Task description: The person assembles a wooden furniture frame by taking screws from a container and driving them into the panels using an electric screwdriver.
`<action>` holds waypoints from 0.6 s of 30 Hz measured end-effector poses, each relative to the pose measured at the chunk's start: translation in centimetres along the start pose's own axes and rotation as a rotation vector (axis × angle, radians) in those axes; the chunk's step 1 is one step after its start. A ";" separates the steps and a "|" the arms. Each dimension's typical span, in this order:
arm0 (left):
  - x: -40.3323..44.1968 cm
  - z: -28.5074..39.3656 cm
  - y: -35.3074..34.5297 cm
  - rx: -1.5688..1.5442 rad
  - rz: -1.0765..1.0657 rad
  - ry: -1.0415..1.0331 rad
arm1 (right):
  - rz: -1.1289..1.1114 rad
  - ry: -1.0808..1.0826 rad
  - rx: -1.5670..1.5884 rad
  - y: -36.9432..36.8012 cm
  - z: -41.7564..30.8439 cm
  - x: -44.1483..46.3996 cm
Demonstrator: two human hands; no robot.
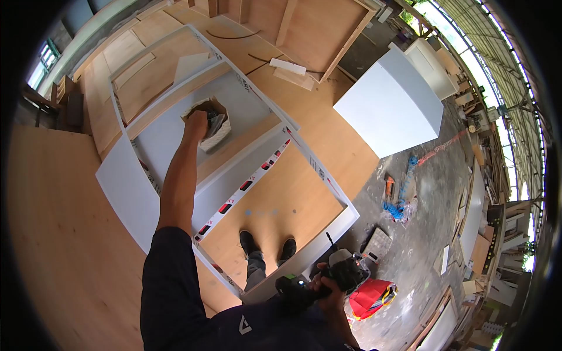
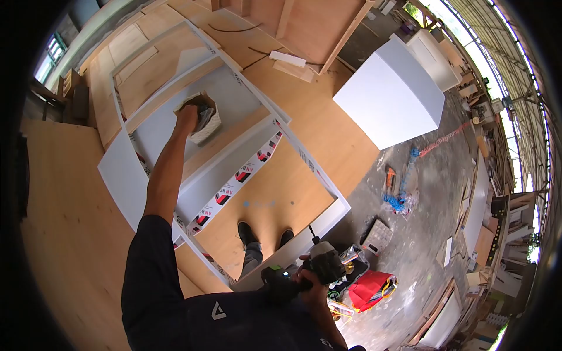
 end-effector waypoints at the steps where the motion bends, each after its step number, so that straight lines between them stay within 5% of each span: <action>1: 0.0 0.0 -0.1 0.016 -0.017 -0.006 | 0.004 0.001 0.005 0.0 0.2 -0.1; 15: -1.0 0.6 0.8 -0.113 -0.004 0.065 | -0.045 -0.019 -0.249 -1.8 1.2 -0.5; 17: -3.7 1.8 3.4 -0.077 0.315 -0.125 | -0.027 -0.016 -0.187 -2.4 1.0 -0.7; 18: -4.0 1.8 4.3 -0.072 0.312 -0.119 | -0.010 -0.020 -0.105 -2.7 0.8 -0.4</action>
Point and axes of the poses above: each hand's wrist, its own x-axis towards the middle knuckle, its own y-axis out of the back of the hand, z = x × y, the point moved 4 cm from there along x, towards the middle knuckle, and after that the axes turned 14 degrees about -z, right-handed, at the moved point
